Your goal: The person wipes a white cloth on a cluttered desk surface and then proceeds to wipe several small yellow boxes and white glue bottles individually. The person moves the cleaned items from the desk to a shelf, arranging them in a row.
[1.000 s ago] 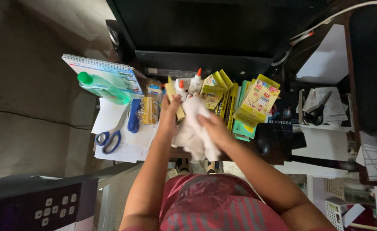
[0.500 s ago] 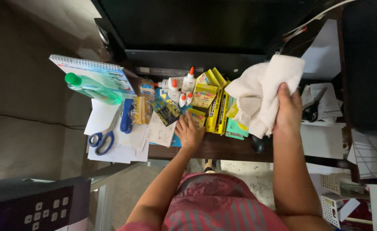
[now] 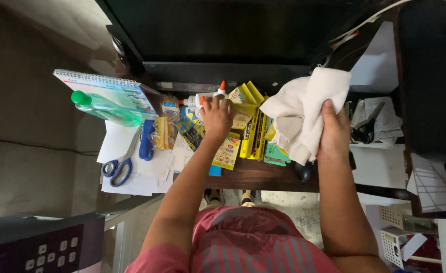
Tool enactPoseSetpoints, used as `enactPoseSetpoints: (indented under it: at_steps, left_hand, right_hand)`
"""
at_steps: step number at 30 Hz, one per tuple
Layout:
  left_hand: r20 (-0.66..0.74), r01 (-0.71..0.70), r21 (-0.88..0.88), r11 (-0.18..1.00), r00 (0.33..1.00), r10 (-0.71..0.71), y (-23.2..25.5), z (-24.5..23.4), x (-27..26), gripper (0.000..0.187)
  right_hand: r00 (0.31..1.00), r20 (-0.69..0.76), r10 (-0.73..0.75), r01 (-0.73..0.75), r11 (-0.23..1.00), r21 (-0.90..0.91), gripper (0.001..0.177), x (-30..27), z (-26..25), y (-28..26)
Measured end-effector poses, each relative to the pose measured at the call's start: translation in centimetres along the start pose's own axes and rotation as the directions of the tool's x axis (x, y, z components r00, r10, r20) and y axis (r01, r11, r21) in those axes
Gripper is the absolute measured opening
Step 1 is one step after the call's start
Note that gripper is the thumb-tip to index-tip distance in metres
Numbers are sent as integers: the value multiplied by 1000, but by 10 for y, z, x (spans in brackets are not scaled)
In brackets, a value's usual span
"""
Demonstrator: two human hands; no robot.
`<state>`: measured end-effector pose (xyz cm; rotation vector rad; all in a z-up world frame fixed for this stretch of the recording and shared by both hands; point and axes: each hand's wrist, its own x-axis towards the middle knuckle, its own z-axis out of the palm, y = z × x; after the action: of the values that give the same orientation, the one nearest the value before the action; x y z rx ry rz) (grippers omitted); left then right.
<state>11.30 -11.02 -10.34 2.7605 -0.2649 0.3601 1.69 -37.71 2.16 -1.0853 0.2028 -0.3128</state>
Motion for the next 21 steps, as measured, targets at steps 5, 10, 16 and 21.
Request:
enactPoseSetpoints:
  at_steps: [5,10,16,21]
  left_hand:
    - [291,185,-433,882,955,-58,-17,19,-3,32]
    - [388,260,-651,713,921,18,15,-73,-18,56]
    - [558,-563,-8,826,683,471,8,-73,-86,96]
    - [319,-650,11,760,723,614,-59,28,-123,59]
  right_hand:
    - [993,-87,77,-82,995,-51,44,-4,30,-3]
    - [996,-33,80,-83,993,-87,45,7,53,26]
    - [997,28,74,-72,995,-67,46,3,51,27]
    - [996,58,69,-65,996,-65,43,3,44,35]
